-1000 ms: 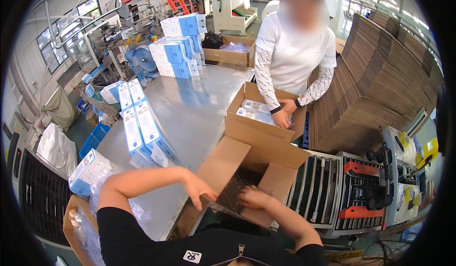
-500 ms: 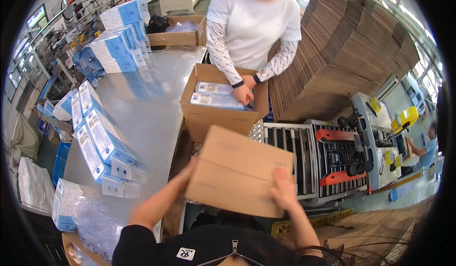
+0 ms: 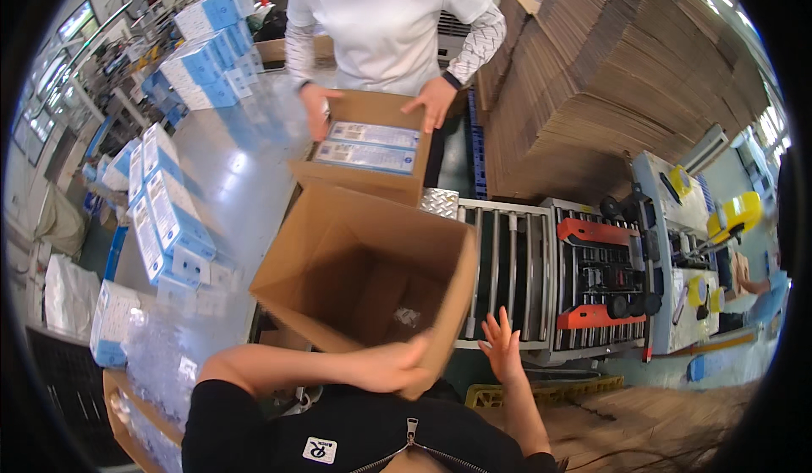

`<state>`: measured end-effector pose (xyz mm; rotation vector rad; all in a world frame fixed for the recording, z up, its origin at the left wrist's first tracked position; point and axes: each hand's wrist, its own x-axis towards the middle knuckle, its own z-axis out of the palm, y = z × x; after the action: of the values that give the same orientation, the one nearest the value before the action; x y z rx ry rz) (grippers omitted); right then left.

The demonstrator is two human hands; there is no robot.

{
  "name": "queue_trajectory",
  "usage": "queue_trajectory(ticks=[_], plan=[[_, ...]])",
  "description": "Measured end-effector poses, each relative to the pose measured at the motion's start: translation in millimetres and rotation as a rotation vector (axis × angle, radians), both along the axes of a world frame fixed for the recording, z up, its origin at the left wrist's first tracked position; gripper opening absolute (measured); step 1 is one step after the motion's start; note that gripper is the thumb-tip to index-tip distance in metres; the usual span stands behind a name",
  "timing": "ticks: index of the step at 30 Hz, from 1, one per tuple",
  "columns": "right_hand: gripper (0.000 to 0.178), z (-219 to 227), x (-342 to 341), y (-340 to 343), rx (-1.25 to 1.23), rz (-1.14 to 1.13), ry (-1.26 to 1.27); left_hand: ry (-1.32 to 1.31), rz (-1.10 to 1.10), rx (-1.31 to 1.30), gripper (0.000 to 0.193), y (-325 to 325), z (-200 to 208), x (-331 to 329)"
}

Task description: The person packs boxes with rectangular product packages by hand on an assembly line, closes the box flaps, and places them onto a conveyor belt.

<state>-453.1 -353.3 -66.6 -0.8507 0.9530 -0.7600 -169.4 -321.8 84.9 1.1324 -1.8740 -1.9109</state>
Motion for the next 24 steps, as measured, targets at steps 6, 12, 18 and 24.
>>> queue_trajectory(ticks=[6, 12, 18, 24], plan=[[0.079, 57, 44, -17, -0.386, 0.109, 0.387, -0.973, 0.201, -0.775, 0.059, -60, -28, 84], [0.066, 12, 45, -25, -0.035, 0.262, 0.315, -0.729, 0.5, -0.17, 0.068, 6, -258, 193], [0.063, -5, 115, -66, -0.097, 0.333, 0.377, -0.748, 0.68, -0.339, 0.034, -50, -97, 250], [0.066, 39, 143, -92, 0.119, 0.381, 0.503, -1.496, 1.352, -0.19, 0.085, 2, -39, 479]])
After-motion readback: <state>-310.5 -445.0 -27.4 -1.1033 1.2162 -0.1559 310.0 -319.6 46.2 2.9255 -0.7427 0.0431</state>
